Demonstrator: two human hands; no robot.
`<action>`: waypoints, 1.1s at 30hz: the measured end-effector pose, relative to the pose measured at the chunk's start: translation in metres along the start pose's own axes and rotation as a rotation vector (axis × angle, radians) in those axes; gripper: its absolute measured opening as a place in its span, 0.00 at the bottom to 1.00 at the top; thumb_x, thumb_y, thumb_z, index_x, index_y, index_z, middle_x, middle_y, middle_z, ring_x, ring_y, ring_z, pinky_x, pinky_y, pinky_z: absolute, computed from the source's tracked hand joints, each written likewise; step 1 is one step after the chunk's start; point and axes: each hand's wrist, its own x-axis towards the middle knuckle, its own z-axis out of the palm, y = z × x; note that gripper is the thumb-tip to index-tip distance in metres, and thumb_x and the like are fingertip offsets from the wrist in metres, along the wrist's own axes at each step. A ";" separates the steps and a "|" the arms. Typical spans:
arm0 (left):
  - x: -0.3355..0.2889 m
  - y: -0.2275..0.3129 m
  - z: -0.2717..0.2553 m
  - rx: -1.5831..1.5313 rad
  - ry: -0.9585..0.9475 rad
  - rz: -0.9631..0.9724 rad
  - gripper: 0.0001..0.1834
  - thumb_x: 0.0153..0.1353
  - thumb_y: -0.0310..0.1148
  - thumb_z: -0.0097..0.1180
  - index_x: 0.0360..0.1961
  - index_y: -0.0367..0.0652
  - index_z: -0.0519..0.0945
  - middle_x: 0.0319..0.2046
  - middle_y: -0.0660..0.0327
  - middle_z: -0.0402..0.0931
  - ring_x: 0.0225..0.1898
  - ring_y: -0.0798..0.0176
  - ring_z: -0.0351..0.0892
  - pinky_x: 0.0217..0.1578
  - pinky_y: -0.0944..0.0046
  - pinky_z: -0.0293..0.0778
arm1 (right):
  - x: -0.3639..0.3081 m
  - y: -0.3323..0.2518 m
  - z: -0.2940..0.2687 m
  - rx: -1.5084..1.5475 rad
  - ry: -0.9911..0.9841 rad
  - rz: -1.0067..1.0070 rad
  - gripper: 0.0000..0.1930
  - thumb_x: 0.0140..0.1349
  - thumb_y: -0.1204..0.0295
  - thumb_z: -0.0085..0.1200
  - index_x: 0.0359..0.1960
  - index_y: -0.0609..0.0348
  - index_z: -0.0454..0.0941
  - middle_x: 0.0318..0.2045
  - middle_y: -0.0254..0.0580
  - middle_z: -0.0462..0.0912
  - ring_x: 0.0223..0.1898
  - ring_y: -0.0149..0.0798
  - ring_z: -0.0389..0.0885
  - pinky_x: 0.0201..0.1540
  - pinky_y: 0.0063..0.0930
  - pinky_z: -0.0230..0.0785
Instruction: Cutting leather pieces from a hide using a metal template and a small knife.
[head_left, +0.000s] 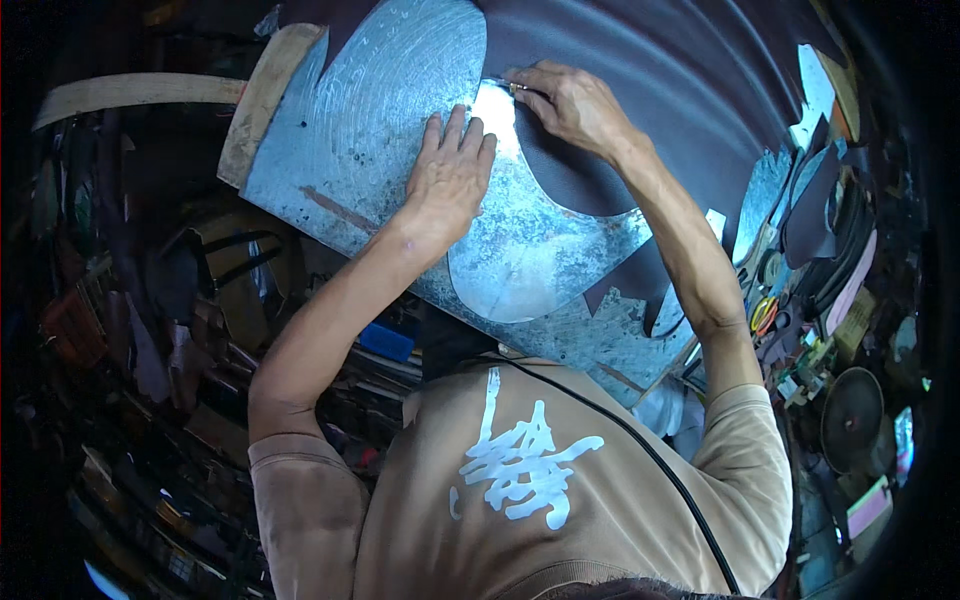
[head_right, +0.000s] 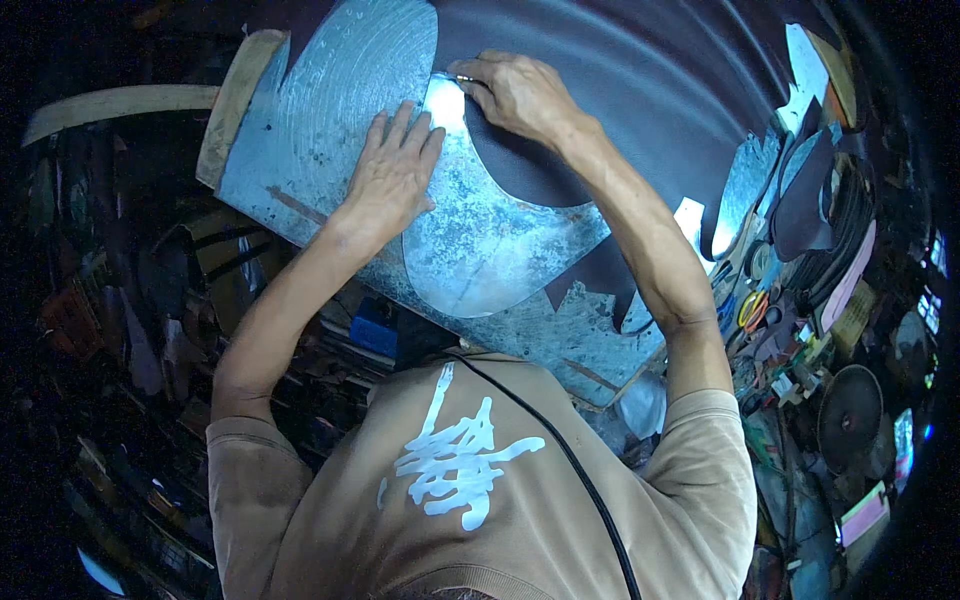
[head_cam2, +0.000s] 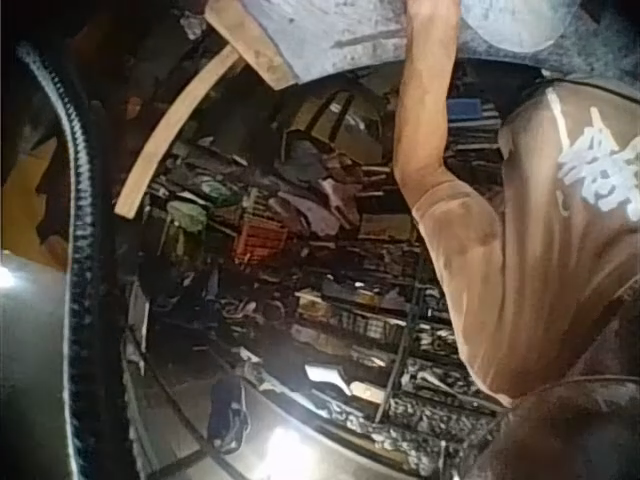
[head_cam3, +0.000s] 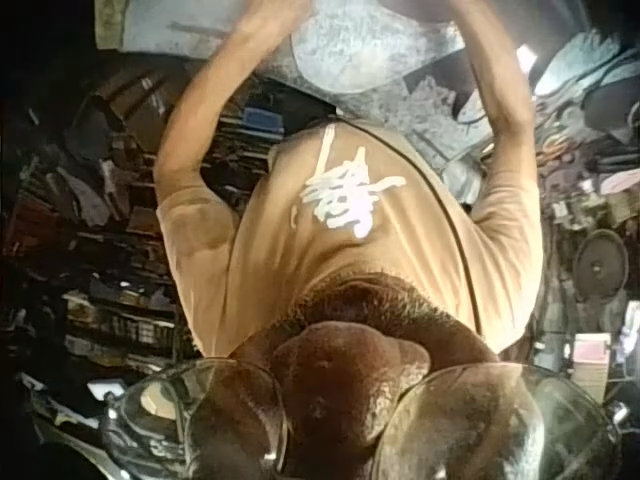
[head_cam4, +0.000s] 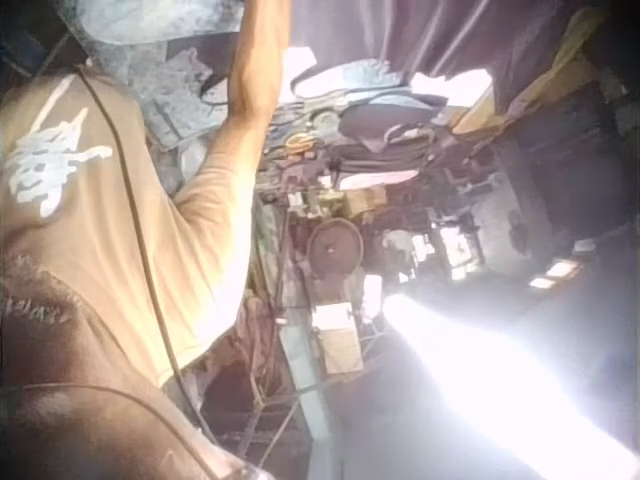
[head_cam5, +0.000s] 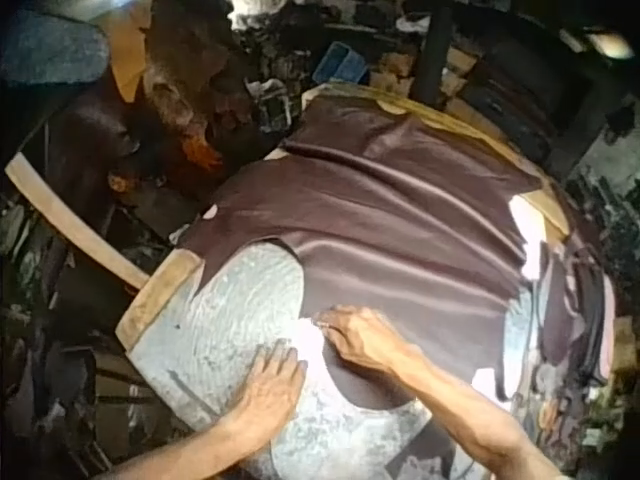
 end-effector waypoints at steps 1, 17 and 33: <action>0.004 -0.002 -0.002 -0.012 -0.004 -0.001 0.48 0.43 0.43 0.73 0.64 0.35 0.65 0.62 0.47 0.63 0.69 0.42 0.54 0.68 0.42 0.50 | 0.005 0.002 0.001 -0.021 0.001 -0.040 0.14 0.64 0.68 0.53 0.48 0.58 0.81 0.44 0.46 0.83 0.46 0.52 0.81 0.50 0.40 0.74; 0.039 -0.017 -0.013 0.075 -0.219 0.013 0.67 0.33 0.58 0.76 0.71 0.40 0.53 0.71 0.47 0.47 0.73 0.43 0.42 0.70 0.43 0.45 | 0.025 0.017 -0.005 -0.152 -0.130 -0.097 0.14 0.64 0.66 0.53 0.48 0.55 0.82 0.46 0.47 0.83 0.47 0.51 0.81 0.51 0.41 0.74; 0.042 -0.018 -0.013 0.072 -0.216 0.025 0.68 0.30 0.60 0.76 0.70 0.41 0.55 0.70 0.48 0.50 0.72 0.41 0.45 0.70 0.43 0.44 | 0.012 0.031 -0.021 -0.236 -0.182 -0.001 0.14 0.64 0.65 0.53 0.50 0.49 0.82 0.46 0.41 0.80 0.47 0.47 0.81 0.51 0.40 0.75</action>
